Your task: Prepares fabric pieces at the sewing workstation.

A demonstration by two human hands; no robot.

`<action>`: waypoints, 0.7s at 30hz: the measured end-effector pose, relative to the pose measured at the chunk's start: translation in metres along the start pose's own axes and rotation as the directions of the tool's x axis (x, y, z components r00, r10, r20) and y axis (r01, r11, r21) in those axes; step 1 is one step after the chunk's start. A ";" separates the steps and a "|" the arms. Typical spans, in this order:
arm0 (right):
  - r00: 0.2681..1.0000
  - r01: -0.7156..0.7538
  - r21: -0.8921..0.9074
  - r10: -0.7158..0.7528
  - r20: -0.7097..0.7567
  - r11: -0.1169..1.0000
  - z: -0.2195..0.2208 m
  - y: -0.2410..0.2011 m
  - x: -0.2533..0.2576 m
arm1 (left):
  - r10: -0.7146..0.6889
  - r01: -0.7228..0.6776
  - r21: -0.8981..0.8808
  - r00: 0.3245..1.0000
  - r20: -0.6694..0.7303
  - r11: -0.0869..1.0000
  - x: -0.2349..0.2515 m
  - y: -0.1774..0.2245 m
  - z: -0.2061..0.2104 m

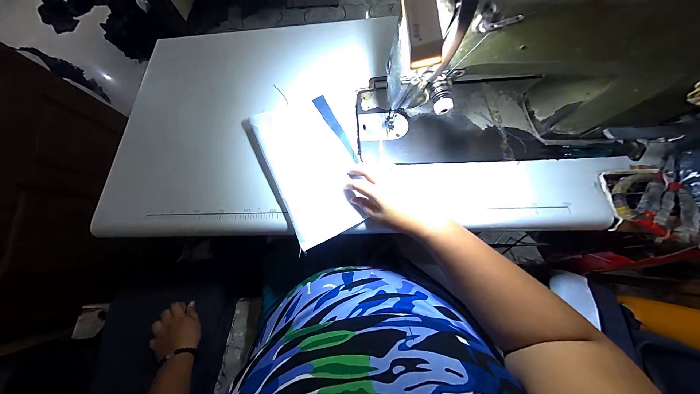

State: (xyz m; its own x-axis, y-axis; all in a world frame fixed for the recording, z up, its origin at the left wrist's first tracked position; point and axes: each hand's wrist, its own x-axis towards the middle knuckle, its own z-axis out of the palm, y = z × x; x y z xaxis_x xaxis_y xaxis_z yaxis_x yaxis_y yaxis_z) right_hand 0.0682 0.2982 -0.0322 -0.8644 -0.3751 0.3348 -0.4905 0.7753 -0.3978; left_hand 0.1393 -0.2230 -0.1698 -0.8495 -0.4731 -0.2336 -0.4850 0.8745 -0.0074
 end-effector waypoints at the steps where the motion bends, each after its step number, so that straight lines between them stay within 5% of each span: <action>1: 1.000 -0.018 -0.036 0.019 0.014 0.999 -0.003 0.001 0.000 | 0.019 -0.021 0.059 0.999 0.041 0.998 0.002 0.004 -0.002; 4: 0.998 -0.055 -0.123 0.057 0.017 0.991 -0.009 0.002 -0.003 | 0.095 -0.107 0.095 0.988 0.123 0.990 0.009 0.005 -0.017; 7: 0.995 -0.092 -0.146 0.097 0.029 0.985 -0.010 0.007 -0.008 | 0.256 -0.257 -0.054 0.966 -0.026 0.965 0.009 -0.014 -0.029; 15: 0.979 -0.180 -0.177 0.194 0.064 0.968 -0.017 0.003 0.001 | 0.177 -0.245 -0.266 0.951 -0.255 0.932 0.001 -0.020 -0.084; 18: 0.987 -0.118 -0.096 0.128 0.102 0.988 -0.035 -0.049 0.009 | 0.169 -0.412 -0.345 0.813 -0.557 0.844 -0.007 0.020 -0.161; 21: 0.947 0.061 0.413 -0.184 0.263 0.909 -0.044 -0.126 0.014 | 0.343 -0.661 -0.164 0.567 -0.749 0.732 -0.055 0.086 -0.241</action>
State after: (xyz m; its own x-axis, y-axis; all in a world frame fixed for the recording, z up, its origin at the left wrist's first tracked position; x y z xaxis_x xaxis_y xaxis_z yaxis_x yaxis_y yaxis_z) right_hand 0.1229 0.2174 0.0605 -0.7576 -0.6315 0.1651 -0.5442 0.4714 -0.6940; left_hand 0.0943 -0.1472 0.0772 -0.8037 -0.0482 0.5931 0.1719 0.9354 0.3089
